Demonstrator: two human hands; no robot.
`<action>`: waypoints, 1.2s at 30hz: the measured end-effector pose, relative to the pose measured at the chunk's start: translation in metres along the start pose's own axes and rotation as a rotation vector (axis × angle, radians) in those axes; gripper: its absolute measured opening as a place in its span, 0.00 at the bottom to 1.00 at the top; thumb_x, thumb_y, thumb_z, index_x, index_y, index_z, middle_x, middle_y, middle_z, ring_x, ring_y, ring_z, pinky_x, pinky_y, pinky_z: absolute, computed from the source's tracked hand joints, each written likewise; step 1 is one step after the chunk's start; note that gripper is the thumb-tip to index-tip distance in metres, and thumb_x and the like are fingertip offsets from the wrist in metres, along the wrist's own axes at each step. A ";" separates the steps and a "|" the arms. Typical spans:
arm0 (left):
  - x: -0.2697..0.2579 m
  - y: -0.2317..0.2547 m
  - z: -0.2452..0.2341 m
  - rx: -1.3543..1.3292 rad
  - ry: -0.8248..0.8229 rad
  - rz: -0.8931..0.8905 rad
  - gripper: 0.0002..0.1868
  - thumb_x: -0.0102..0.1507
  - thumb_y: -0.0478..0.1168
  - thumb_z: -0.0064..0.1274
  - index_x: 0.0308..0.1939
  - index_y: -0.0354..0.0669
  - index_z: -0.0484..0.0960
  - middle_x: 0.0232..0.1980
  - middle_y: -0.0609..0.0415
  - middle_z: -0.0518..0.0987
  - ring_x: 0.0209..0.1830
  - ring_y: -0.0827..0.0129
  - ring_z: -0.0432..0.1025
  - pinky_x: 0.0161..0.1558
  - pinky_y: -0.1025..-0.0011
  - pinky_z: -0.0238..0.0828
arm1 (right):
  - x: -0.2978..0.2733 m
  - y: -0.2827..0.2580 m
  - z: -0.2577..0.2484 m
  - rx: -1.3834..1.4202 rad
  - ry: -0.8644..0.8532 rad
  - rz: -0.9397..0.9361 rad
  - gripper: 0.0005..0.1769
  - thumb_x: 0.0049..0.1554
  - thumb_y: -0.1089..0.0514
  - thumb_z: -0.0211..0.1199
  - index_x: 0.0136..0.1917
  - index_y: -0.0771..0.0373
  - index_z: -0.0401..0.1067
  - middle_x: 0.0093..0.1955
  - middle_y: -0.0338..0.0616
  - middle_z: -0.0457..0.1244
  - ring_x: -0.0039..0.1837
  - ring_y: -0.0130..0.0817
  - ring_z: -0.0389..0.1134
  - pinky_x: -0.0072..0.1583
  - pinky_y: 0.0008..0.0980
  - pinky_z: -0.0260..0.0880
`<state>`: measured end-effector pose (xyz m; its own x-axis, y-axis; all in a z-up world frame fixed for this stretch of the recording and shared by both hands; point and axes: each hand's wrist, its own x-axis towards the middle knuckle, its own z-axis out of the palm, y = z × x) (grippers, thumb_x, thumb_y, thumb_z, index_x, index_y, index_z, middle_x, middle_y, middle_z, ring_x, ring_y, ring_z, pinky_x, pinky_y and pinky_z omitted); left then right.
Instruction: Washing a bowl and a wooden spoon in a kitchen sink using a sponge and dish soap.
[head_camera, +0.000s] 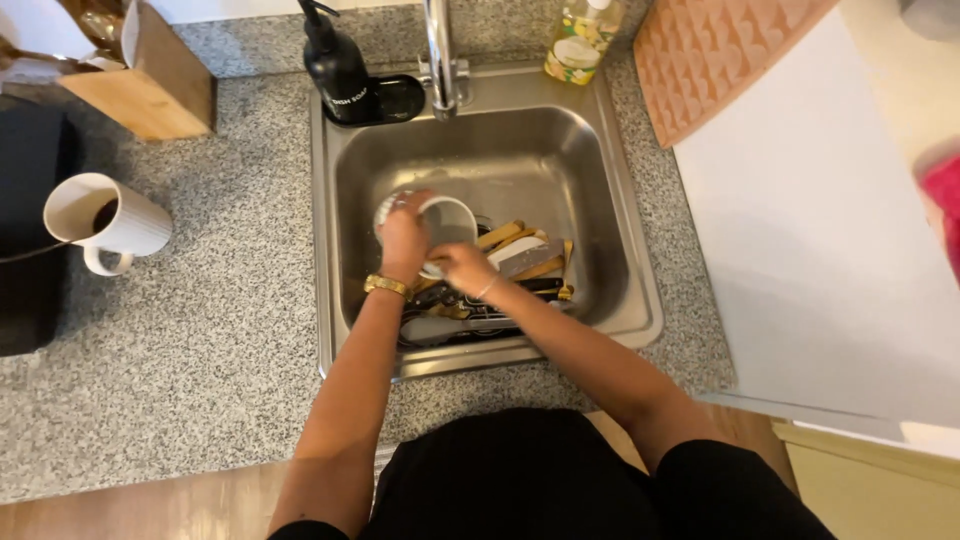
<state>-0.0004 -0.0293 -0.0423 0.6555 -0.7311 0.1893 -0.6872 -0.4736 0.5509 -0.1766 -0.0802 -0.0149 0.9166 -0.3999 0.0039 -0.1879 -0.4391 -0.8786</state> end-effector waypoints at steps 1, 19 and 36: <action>-0.003 0.011 -0.016 0.000 -0.002 0.004 0.28 0.61 0.27 0.48 0.58 0.66 0.81 0.53 0.59 0.83 0.67 0.58 0.70 0.54 0.34 0.73 | -0.013 -0.012 -0.025 0.001 0.004 0.002 0.15 0.57 0.59 0.58 0.55 0.54 0.81 0.55 0.40 0.72 0.61 0.43 0.71 0.64 0.41 0.69; 0.054 -0.047 -0.025 -0.417 0.333 -0.440 0.16 0.64 0.32 0.54 0.51 0.55 0.87 0.46 0.53 0.85 0.54 0.52 0.78 0.59 0.56 0.71 | -0.099 0.047 -0.177 1.164 0.475 0.238 0.38 0.40 0.64 0.50 0.65 0.64 0.74 0.53 0.53 0.69 0.48 0.43 0.71 0.51 0.40 0.73; 0.049 -0.018 -0.021 -0.663 0.525 -0.543 0.15 0.67 0.38 0.57 0.59 0.46 0.81 0.54 0.43 0.83 0.59 0.49 0.76 0.59 0.58 0.74 | -0.095 0.004 -0.170 1.184 0.537 0.424 0.21 0.51 0.60 0.67 0.58 0.66 0.77 0.51 0.56 0.71 0.50 0.49 0.75 0.57 0.47 0.76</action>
<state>0.0508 -0.0467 -0.0261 0.9934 -0.1122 0.0242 -0.0456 -0.1922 0.9803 -0.3249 -0.1807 0.0627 0.5652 -0.7095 -0.4210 0.2426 0.6307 -0.7372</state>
